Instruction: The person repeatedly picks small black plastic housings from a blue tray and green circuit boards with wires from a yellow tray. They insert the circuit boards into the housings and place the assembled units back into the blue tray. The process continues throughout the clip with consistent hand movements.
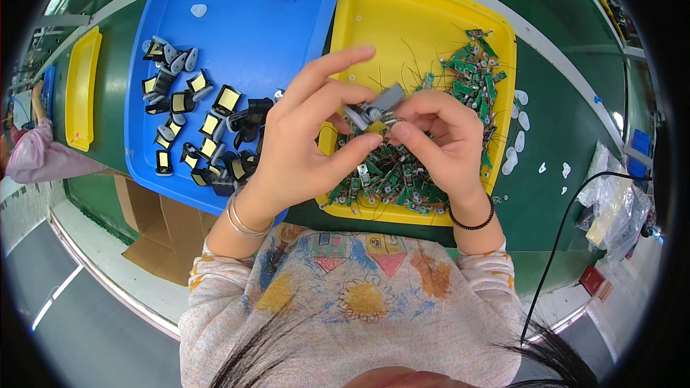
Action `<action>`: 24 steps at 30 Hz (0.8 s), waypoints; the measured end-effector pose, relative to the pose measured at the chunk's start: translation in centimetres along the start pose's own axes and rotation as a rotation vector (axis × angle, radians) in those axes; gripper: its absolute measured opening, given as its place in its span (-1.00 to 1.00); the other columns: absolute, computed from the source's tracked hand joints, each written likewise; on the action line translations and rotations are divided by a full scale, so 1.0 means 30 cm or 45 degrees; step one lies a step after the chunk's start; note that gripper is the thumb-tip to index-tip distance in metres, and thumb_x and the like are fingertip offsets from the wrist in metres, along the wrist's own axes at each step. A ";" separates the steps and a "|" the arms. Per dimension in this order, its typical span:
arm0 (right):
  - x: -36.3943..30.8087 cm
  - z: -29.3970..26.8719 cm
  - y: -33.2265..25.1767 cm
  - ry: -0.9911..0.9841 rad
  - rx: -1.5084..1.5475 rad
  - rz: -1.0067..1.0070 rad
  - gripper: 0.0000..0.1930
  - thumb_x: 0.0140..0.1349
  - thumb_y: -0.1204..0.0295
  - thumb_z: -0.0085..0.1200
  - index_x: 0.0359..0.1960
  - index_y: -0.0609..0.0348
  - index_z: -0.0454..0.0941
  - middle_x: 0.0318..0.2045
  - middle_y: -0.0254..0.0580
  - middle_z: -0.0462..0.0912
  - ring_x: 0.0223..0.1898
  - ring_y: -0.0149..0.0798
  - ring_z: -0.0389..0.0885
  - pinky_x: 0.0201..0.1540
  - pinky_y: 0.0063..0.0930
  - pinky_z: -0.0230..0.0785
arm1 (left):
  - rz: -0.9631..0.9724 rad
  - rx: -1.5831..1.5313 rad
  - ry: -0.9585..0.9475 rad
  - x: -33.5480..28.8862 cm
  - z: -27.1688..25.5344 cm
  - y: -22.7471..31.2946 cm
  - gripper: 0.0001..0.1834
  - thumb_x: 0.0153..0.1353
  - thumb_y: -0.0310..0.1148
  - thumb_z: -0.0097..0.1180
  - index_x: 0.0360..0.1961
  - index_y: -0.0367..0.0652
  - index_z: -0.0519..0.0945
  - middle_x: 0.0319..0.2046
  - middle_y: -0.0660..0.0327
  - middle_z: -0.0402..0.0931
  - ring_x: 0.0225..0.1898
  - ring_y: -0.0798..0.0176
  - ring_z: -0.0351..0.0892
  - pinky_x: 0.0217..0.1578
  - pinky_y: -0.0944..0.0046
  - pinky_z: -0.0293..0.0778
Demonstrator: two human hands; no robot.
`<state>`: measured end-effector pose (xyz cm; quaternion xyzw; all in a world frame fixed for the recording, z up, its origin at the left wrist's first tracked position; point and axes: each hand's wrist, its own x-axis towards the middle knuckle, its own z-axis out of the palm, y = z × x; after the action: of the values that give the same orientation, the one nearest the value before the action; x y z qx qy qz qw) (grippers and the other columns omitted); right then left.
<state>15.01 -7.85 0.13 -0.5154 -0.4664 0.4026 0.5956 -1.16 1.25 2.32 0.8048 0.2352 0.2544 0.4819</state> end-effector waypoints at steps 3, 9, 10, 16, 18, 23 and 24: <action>-0.006 0.000 -0.007 -0.017 0.236 0.129 -0.91 0.07 0.62 0.06 -0.36 0.34 0.47 -0.44 -0.23 0.53 -0.44 -0.43 0.57 -0.39 -0.65 0.45 | -0.085 -0.131 0.078 -0.022 0.009 -0.042 -0.66 -0.12 -0.53 0.23 -0.24 -0.22 0.49 -0.11 0.10 0.41 -0.31 0.40 0.47 -0.49 0.50 0.39; -0.010 -0.001 -0.020 -0.113 0.515 0.330 -0.88 0.10 0.63 0.03 -0.32 0.33 0.40 -0.45 -0.24 0.52 -0.44 -0.40 0.58 -0.38 -0.61 0.49 | -0.277 -0.968 0.132 -0.009 0.031 -0.032 -0.63 0.17 -0.37 -0.01 -0.02 -0.23 0.29 -0.29 0.27 0.39 -0.22 0.46 0.36 -0.20 0.44 0.30; -0.010 0.003 -0.022 -0.120 0.545 0.348 -0.87 0.10 0.63 0.03 -0.31 0.33 0.40 -0.45 -0.24 0.53 -0.45 -0.40 0.58 -0.38 -0.60 0.50 | -0.359 -1.016 0.112 -0.008 0.035 -0.040 -0.60 0.15 -0.31 0.02 -0.02 -0.24 0.29 -0.30 0.26 0.39 -0.27 0.46 0.38 -0.28 0.47 0.32; -0.011 0.007 -0.010 -0.080 0.586 0.361 -0.84 0.09 0.64 0.04 -0.28 0.32 0.39 -0.45 -0.20 0.54 -0.44 -0.38 0.59 -0.39 -0.57 0.51 | -0.384 -0.993 -0.005 -0.003 0.045 -0.027 -0.54 0.10 -0.34 0.10 0.00 -0.25 0.28 -0.36 0.27 0.42 -0.41 0.48 0.40 -0.44 0.52 0.35; -0.016 0.014 -0.012 -0.048 0.582 0.326 -0.83 0.08 0.65 0.04 -0.27 0.33 0.38 -0.45 -0.20 0.54 -0.45 -0.38 0.59 -0.40 -0.57 0.52 | -0.374 -0.976 0.023 -0.004 0.054 -0.021 -0.53 0.08 -0.37 0.12 0.00 -0.25 0.28 -0.37 0.27 0.42 -0.42 0.48 0.39 -0.45 0.52 0.35; -0.020 0.015 -0.012 -0.030 0.556 0.271 -0.83 0.08 0.66 0.04 -0.28 0.33 0.38 -0.44 -0.20 0.54 -0.44 -0.39 0.59 -0.40 -0.58 0.51 | -0.271 -0.956 0.071 -0.011 0.075 -0.032 -0.51 0.04 -0.48 0.16 0.02 -0.19 0.32 -0.30 0.27 0.43 -0.32 0.48 0.42 -0.34 0.51 0.36; -0.019 0.015 -0.013 -0.033 0.551 0.267 -0.83 0.07 0.66 0.04 -0.28 0.33 0.38 -0.44 -0.21 0.54 -0.44 -0.39 0.59 -0.40 -0.58 0.51 | -0.235 -0.843 0.078 -0.013 0.074 -0.041 -0.51 0.03 -0.47 0.17 0.02 -0.18 0.34 -0.32 0.27 0.44 -0.35 0.47 0.43 -0.35 0.50 0.37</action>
<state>14.44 -8.37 0.45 -0.4163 -0.3208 0.5594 0.6409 -0.20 0.07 0.25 0.5721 0.2259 0.2963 0.7307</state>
